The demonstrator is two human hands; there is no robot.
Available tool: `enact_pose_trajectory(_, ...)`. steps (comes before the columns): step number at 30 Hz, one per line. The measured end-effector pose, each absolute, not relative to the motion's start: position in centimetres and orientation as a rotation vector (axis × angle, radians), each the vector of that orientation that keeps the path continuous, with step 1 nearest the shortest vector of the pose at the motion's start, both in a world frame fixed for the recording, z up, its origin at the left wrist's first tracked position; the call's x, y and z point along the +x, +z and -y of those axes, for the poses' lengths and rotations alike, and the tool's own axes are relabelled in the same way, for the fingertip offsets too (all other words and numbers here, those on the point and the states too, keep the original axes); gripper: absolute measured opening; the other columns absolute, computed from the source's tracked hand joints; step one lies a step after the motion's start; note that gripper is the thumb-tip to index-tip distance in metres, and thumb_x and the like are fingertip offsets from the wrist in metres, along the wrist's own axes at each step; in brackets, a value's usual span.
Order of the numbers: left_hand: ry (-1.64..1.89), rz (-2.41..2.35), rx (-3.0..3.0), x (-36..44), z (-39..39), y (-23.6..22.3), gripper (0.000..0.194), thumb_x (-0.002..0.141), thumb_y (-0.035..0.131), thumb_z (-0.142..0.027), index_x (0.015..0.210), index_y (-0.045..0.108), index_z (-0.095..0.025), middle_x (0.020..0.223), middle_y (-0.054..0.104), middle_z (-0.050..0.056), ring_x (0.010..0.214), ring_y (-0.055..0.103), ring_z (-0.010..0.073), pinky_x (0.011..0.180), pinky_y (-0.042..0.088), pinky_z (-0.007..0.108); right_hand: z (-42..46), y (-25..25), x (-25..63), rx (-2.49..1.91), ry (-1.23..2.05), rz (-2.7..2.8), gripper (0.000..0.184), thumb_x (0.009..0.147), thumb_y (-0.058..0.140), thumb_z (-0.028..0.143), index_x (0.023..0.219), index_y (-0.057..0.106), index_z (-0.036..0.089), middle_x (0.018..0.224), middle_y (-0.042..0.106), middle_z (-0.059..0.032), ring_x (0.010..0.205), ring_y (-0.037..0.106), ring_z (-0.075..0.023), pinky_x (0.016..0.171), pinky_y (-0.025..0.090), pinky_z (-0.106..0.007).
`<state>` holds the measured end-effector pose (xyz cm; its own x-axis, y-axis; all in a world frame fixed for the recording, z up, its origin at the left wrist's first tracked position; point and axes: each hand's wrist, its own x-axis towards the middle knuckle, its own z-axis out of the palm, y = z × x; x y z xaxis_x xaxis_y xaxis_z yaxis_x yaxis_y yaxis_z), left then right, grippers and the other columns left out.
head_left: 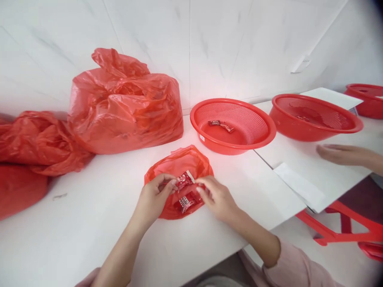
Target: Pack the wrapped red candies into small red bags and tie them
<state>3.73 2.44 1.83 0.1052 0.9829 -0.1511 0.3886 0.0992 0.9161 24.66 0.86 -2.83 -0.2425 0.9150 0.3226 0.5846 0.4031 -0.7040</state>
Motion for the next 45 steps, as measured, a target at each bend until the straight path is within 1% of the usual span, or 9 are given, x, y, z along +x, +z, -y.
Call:
enact_pose_trajectory(4,0.488,-1.46,1.668,3.7,-1.2,2.5,0.017,0.084,0.061,-0.041,0.085,0.069,-0.026,0.094,0.071,0.002,0.085,0.064,0.0247,0.077,0.047,0.035,-2.1,-1.2,32.3,-1.545,0.417,1.749,0.023,0.093,0.05,0.038,0.101,0.065,0.023,0.099,0.069,-0.0066,0.075,0.062,-0.0169,0.068,0.051,-0.03)
enact_pose_trajectory(10,0.245,-1.497,1.915,4.5,-0.1,2.0,0.038,0.075,0.067,-0.025,0.113,0.069,-0.026,0.111,0.067,0.009,0.105,0.061,0.0334,0.08,0.046,0.04,-1.5,-3.1,48.0,-2.472,-0.056,1.541,0.054,0.081,0.055,0.054,0.124,0.064,0.022,0.128,0.06,-0.0165,0.107,0.056,-0.0409,0.082,0.047,-0.054)
enact_pose_trajectory(14,0.2,-1.5,1.942,4.8,-0.2,1.4,0.036,0.079,0.059,-0.019,0.113,0.067,-0.023,0.111,0.067,0.009,0.101,0.062,0.0285,0.081,0.046,0.038,0.1,-6.0,50.0,-2.497,-0.063,1.447,0.046,0.086,0.043,0.045,0.113,0.068,0.017,0.121,0.063,-0.0166,0.108,0.056,-0.0389,0.084,0.047,-0.051)
enact_pose_trajectory(23,0.654,-1.018,1.035,2.9,-1.5,2.2,0.033,0.079,0.072,-0.038,0.107,0.067,-0.023,0.107,0.066,0.003,0.087,0.064,0.0172,0.083,0.052,0.032,0.3,-0.1,39.0,-1.845,0.267,1.057,0.031,0.077,0.068,0.049,0.094,0.069,0.024,0.089,0.072,-0.007,0.074,0.066,-0.0213,0.07,0.052,-0.036)
enact_pose_trajectory(28,0.805,-0.876,0.706,3.5,-1.4,2.1,0.032,0.077,0.076,-0.04,0.094,0.073,-0.014,0.084,0.069,0.005,0.07,0.062,0.0134,0.07,0.055,0.026,-0.1,2.4,25.7,-1.071,0.468,1.586,0.012,0.09,0.06,0.025,0.098,0.069,0.024,0.105,0.072,-0.006,0.096,0.067,-0.0198,0.084,0.053,-0.034)
enact_pose_trajectory(32,0.879,-0.887,0.727,3.6,-1.2,1.9,0.031,0.077,0.076,-0.041,0.096,0.075,-0.016,0.089,0.074,0.007,0.084,0.066,0.0196,0.078,0.054,0.028,-1.4,1.4,20.7,-0.926,0.775,1.679,0.008,0.089,0.063,0.028,0.086,0.065,0.022,0.125,0.065,-0.0078,0.118,0.06,-0.0227,0.097,0.049,-0.037)
enact_pose_trajectory(35,0.88,-0.889,0.763,3.5,-1.1,2.0,0.033,0.077,0.076,-0.041,0.1,0.076,-0.018,0.096,0.075,0.009,0.094,0.067,0.0247,0.081,0.052,0.031,-2.2,0.5,20.6,-1.015,1.107,1.345,0.025,0.082,0.072,0.034,0.102,0.06,0.025,0.13,0.062,-0.0069,0.114,0.063,-0.0217,0.092,0.052,-0.036)
enact_pose_trajectory(38,0.879,-0.893,0.824,3.7,-1.1,2.0,0.036,0.08,0.074,-0.042,0.107,0.074,-0.019,0.103,0.075,0.009,0.097,0.067,0.0253,0.079,0.051,0.031,-2.5,0.4,21.1,-1.061,1.403,1.289,0.037,0.078,0.074,0.04,0.11,0.062,0.025,0.106,0.071,-0.0047,0.092,0.068,-0.0194,0.075,0.054,-0.03)
enact_pose_trajectory(45,0.887,-0.929,1.019,4.7,-0.8,2.0,0.032,0.086,0.067,-0.043,0.11,0.074,-0.022,0.108,0.074,0.005,0.086,0.066,0.0177,0.075,0.049,0.026,-2.4,0.1,20.3,-1.106,1.317,1.177,0.033,0.081,0.068,0.049,0.071,0.063,0.018,0.068,0.06,0.0009,0.062,0.054,-0.0107,0.057,0.043,-0.022)
